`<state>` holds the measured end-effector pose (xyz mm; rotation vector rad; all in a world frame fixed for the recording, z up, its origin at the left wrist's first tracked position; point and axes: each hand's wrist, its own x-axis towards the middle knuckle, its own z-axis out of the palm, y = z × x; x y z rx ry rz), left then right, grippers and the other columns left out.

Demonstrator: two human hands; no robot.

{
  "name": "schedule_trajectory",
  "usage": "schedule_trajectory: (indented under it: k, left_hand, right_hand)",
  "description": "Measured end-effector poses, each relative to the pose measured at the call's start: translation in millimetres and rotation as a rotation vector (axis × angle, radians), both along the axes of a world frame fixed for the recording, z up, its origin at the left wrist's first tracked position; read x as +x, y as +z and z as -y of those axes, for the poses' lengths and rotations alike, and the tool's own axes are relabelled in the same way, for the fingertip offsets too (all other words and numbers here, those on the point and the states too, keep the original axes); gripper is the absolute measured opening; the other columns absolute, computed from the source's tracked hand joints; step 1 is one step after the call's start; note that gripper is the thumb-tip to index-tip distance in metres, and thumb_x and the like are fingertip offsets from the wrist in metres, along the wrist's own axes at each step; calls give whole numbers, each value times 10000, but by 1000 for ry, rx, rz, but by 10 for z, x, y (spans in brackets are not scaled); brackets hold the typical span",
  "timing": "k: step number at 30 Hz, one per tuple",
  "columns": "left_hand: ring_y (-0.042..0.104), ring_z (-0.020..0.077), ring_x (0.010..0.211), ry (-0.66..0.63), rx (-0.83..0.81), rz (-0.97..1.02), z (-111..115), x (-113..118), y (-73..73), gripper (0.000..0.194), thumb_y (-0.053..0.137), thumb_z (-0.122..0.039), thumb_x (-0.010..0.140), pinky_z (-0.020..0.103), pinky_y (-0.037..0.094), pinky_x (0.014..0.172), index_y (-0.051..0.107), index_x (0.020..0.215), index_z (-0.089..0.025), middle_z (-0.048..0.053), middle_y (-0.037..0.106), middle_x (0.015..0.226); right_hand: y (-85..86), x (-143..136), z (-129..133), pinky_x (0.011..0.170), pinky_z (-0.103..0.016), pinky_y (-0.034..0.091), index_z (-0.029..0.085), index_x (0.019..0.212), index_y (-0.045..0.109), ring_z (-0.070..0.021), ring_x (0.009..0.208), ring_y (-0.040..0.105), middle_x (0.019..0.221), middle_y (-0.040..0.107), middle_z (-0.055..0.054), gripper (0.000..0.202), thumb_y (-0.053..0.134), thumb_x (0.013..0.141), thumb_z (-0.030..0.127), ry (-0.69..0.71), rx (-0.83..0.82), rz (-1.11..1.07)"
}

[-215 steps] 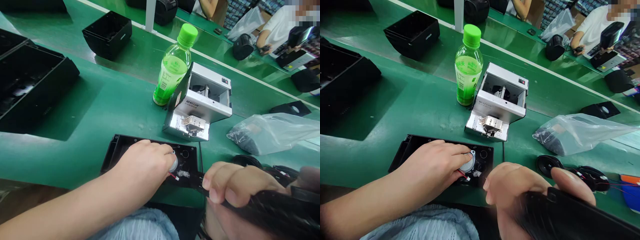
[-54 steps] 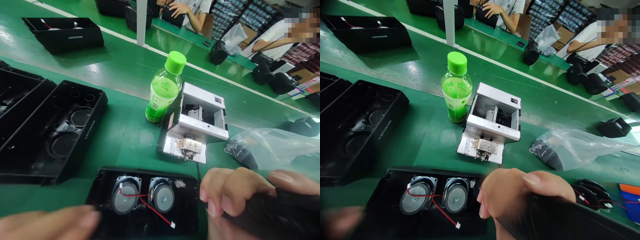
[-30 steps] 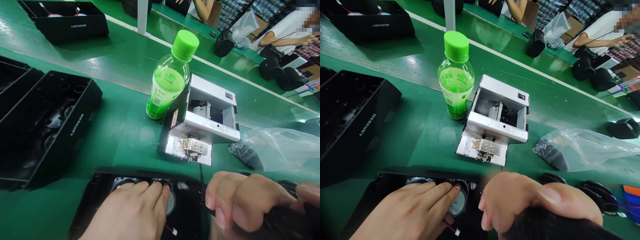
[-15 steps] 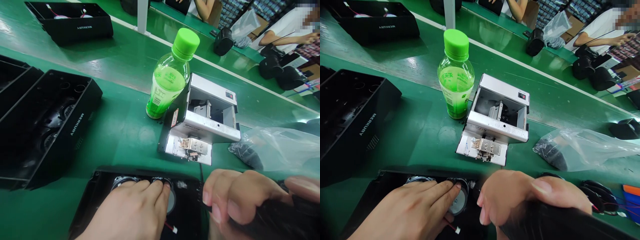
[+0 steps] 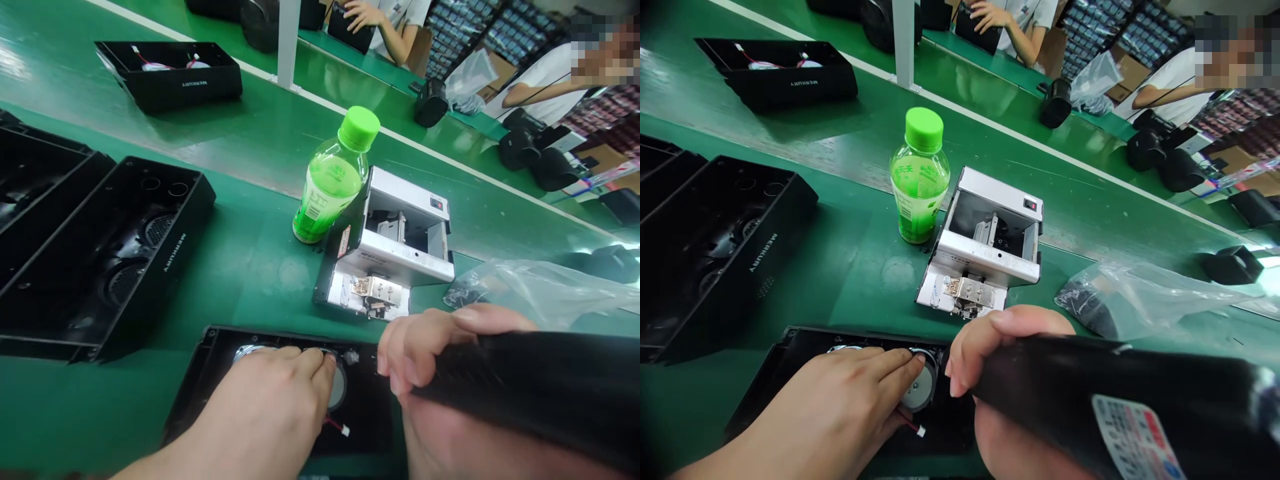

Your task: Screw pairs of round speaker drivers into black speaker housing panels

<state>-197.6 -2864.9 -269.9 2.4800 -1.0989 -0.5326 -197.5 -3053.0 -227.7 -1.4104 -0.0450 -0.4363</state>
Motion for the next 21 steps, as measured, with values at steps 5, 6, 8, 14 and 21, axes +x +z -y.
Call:
schedule_trajectory:
  k: [5, 6, 8, 14, 21]
  left_hand:
    - [810, 330, 1025, 19, 63, -94, 34, 45, 79, 372, 694, -82, 919, 533, 687, 913, 741, 1276, -176, 80, 815, 1169]
    - [808, 326, 1027, 29, 82, -120, 46, 62, 116, 351, 694, -83, 929, 533, 679, 927, 744, 1261, -186, 66, 812, 1148]
    - [804, 325, 1017, 48, 127, -171, 71, 95, 196, 293, 703, -113, 958, 529, 669, 927, 749, 1233, -204, 49, 805, 1111]
    - [801, 317, 990, 77, 168, -179, 99, 139, 309, 175, 753, -226, 989, 473, 653, 888, 764, 1163, -209, 50, 802, 1085]
    - [783, 326, 987, 53, 170, -33, 80, 79, 265, 239, 782, -276, 982, 472, 655, 844, 764, 1207, -197, 79, 782, 1098]
  right_hand:
    - [-60, 1, -31, 468, -374, 545, 334, 1124, 797, -204, 472, 623, 634, 691, 9, 496, 684, 919, 772, 146, 7, 35]
    - [-68, 8, -46, 452, -364, 530, 317, 1115, 803, -205, 465, 616, 629, 689, 2, 527, 682, 909, 787, 162, 24, 50]
    - [-94, 22, -88, 418, -344, 496, 262, 1093, 805, -201, 436, 590, 620, 679, -7, 593, 661, 908, 806, 123, 62, 106]
    - [-195, 13, -173, 439, -320, 478, 257, 1114, 797, -190, 434, 573, 625, 677, 3, 639, 664, 880, 837, 98, 100, 161]
    - [-298, -16, -129, 482, -315, 505, 276, 1142, 794, -178, 468, 591, 648, 691, 8, 669, 677, 847, 865, 67, 117, 186]
